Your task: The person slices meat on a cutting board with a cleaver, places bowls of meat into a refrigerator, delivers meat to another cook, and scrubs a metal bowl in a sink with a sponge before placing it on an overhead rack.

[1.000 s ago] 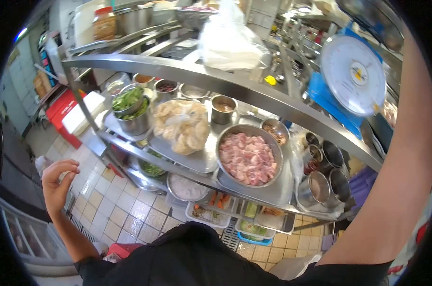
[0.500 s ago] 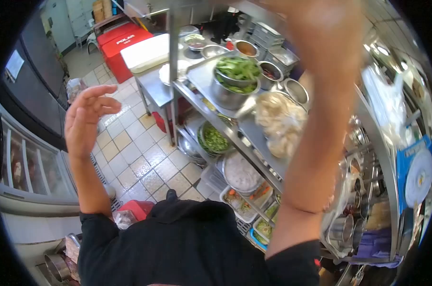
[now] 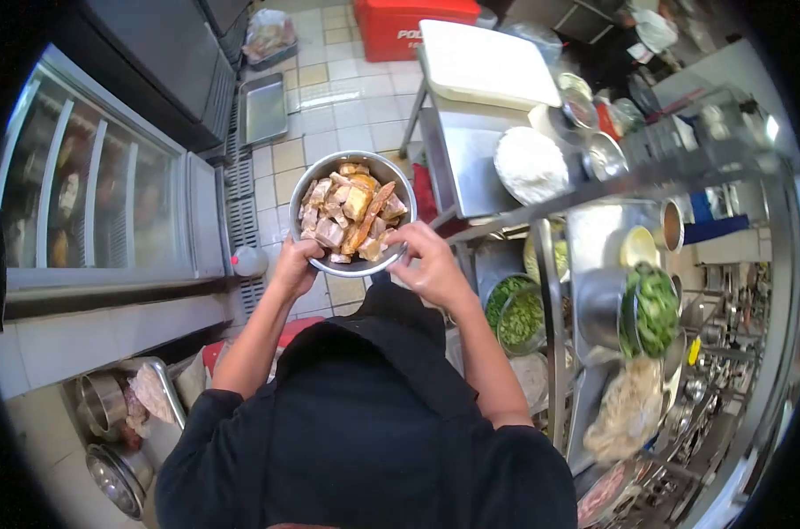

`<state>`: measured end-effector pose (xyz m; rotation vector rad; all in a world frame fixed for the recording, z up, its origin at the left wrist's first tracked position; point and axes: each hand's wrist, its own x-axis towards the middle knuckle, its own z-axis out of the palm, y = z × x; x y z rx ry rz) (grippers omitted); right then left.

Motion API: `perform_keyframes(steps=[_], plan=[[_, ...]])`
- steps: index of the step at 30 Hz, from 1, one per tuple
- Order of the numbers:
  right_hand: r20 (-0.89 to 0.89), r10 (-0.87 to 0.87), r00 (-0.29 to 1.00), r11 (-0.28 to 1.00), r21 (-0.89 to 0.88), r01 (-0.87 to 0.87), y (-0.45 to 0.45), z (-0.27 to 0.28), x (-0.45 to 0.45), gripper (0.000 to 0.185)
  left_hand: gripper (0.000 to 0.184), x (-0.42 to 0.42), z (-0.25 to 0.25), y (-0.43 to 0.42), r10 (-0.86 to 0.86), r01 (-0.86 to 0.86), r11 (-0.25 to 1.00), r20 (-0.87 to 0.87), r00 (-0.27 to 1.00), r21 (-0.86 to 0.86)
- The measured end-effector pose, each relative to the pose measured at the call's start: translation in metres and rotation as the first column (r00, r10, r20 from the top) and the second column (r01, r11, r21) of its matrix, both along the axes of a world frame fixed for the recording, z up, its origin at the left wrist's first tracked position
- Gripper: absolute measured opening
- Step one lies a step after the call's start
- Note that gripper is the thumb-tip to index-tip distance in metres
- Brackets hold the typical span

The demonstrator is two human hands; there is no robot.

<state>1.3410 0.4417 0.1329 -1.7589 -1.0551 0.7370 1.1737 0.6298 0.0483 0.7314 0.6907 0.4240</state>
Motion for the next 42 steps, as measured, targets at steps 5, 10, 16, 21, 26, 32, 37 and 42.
perform_keyframes(steps=[5,10,16,21,26,32,37,42], plan=[[0.148,-0.147,0.978,0.988,0.059,0.140,0.135,-0.043,0.086,0.038,0.062,0.063,-0.039,0.095,0.091,-0.088,0.995,-0.056,0.994,0.053],[0.482,-0.154,0.863,0.988,0.106,0.117,0.261,-0.052,0.129,0.050,0.068,0.113,-0.038,0.176,0.117,-0.112,0.990,-0.058,0.991,0.089],[0.467,-0.065,0.882,0.997,0.063,0.040,0.380,-0.041,0.180,0.039,0.074,0.172,-0.018,0.270,0.175,-0.166,0.979,-0.065,0.982,0.120],[0.374,-0.110,0.921,0.976,0.214,0.030,0.459,-0.057,0.246,0.030,0.076,0.240,-0.026,0.371,0.070,-0.066,0.996,-0.073,0.995,0.058],[0.056,-0.339,0.939,0.907,0.285,0.310,0.504,-0.053,0.311,0.027,0.081,0.324,-0.035,0.481,-0.222,0.230,0.966,-0.077,0.972,0.119],[0.607,-0.287,0.741,0.949,0.077,0.304,0.553,-0.054,0.388,0.029,0.089,0.450,-0.035,0.540,-0.419,0.428,0.898,-0.100,0.902,0.097],[0.528,-0.314,0.789,0.924,-0.022,0.383,0.584,-0.068,0.457,0.039,0.071,0.544,-0.056,0.586,-0.529,0.539,0.842,-0.145,0.836,0.036],[0.215,-0.546,0.810,0.837,0.195,0.512,0.594,-0.074,0.545,0.048,0.059,0.626,-0.046,0.638,-0.536,0.528,0.843,-0.231,0.812,-0.100]])
